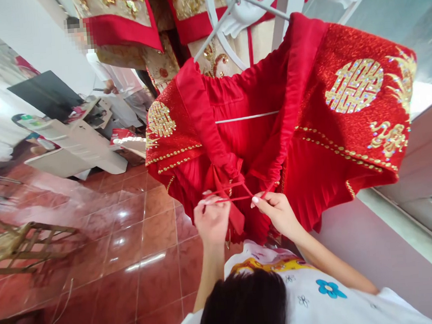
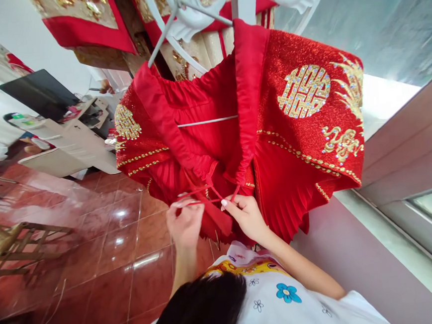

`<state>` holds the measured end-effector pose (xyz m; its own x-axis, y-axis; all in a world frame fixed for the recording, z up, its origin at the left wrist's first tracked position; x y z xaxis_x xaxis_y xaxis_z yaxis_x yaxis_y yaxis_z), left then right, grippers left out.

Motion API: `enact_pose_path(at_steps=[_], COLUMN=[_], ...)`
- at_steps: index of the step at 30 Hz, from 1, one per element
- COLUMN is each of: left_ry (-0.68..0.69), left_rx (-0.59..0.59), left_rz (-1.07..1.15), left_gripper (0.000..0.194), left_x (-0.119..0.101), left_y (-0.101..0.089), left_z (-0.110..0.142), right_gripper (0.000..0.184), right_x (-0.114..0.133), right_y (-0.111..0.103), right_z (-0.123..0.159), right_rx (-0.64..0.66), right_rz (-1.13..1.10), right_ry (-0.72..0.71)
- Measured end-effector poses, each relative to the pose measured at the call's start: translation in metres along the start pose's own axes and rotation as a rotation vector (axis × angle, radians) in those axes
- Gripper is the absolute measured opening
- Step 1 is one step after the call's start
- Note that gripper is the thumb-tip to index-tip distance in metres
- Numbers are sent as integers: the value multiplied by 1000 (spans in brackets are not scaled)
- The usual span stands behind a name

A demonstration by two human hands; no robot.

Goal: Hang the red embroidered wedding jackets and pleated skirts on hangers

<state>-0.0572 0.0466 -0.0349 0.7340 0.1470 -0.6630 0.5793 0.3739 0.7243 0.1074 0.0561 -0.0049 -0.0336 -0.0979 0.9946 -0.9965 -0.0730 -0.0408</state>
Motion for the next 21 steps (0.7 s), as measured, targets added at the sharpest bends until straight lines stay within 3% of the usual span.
enact_pose_path(at_steps=[4, 7, 9, 11, 14, 16, 19, 21], left_ry=[266, 249, 212, 256, 326, 378, 514, 559], left_rx=[63, 120, 150, 232, 504, 586, 553, 642], left_rz=[38, -370, -678, -848, -990, -1067, -1222, -1306], left_gripper=[34, 32, 25, 26, 37, 36, 30, 27], left_x=[-60, -60, -49, -40, -16, -3, 0, -3], left_y=[-38, -56, -53, -26, 41, 75, 100, 110], left_z=[9, 6, 1, 2, 18, 28, 31, 33], right_gripper=[47, 47, 46, 43, 39, 38, 32, 25], right_x=[9, 14, 16, 18, 20, 25, 41, 56], right_y=[-3, -6, -4, 1, 8, 8, 4, 2], right_z=[-1, -1, 0, 2, 2, 0, -3, -2], right_rx=[20, 31, 62, 116, 164, 170, 177, 230], right_rz=[-22, 47, 104, 136, 221, 329, 522, 619], right_ry=[-17, -50, -86, -123, -166, -198, -249, -273])
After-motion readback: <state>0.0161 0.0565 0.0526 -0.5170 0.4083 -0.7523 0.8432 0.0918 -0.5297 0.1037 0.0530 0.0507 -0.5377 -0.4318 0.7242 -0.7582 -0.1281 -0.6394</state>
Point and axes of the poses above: each hand's wrist, its own z-axis away from the middle knuckle, its own y-axis out of the palm, x = y × z, the point moved 9 cm from there along -z, towards the middle knuckle, and after that the axes turned 9 degrees about -x, right-handed, at the moved point
